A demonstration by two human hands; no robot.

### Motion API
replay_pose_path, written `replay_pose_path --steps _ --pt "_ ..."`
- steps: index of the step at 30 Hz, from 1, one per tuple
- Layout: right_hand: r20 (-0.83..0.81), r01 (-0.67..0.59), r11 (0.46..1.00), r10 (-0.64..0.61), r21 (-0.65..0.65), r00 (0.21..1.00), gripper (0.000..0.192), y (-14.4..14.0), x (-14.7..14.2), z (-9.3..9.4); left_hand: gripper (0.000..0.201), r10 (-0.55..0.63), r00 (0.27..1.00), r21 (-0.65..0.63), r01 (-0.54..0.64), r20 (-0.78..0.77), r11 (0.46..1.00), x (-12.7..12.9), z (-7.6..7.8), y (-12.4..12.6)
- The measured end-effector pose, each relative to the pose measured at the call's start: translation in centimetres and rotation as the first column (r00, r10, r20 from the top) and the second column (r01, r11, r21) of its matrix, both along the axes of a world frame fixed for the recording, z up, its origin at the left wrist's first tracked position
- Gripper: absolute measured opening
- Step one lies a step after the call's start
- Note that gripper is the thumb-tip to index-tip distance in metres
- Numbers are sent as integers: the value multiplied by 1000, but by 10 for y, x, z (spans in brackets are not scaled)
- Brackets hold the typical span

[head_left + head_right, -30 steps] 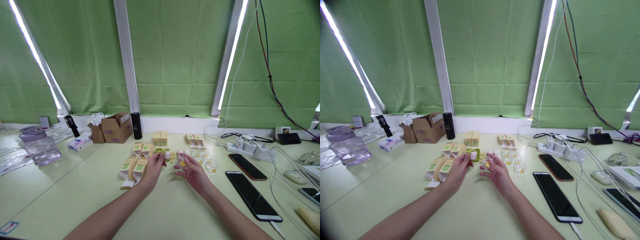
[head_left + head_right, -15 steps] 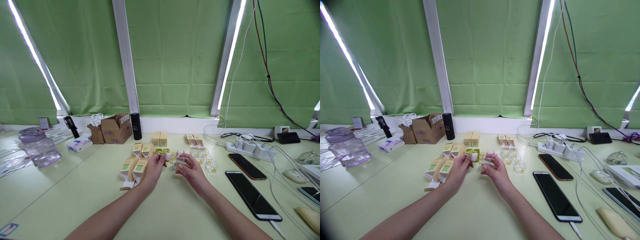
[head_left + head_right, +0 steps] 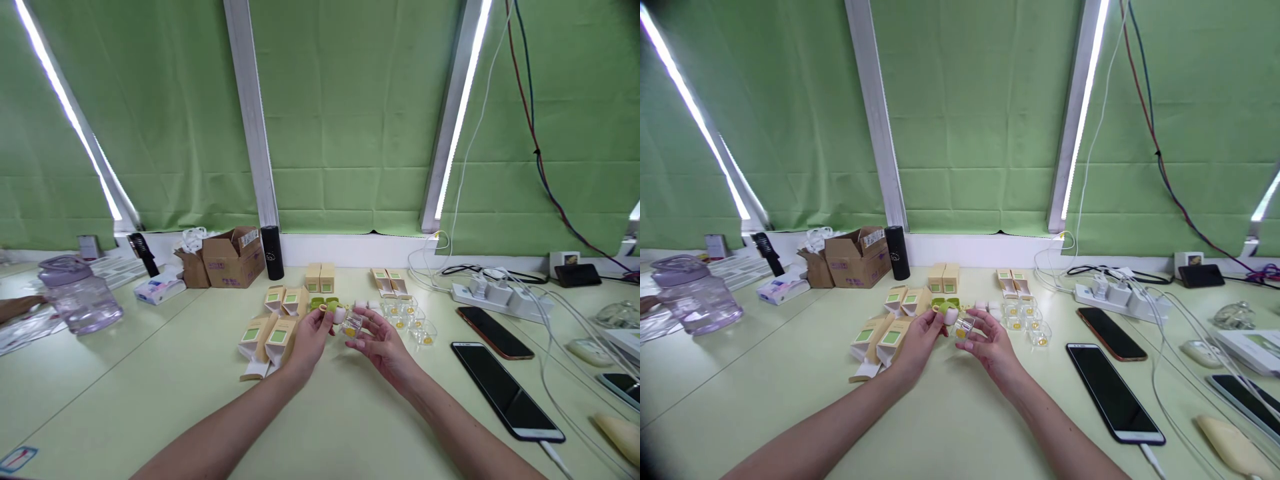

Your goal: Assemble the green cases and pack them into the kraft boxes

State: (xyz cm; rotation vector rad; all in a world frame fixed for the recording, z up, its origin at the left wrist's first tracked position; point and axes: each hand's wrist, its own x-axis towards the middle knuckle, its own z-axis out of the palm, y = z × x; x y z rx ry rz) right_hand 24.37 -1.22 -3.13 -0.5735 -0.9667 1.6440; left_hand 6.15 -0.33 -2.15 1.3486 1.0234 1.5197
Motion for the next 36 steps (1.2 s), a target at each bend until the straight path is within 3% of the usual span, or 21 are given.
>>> replay_pose_path --steps 23,36 --pt "3 -17 1000 17 11 1000 60 -3 -4 -1 60 -48 999 -7 48 -22 999 1 -7 3" --pt "106 2 999 -7 43 994 59 0 -4 -8 68 -83 994 -8 83 -75 997 0 -12 2"
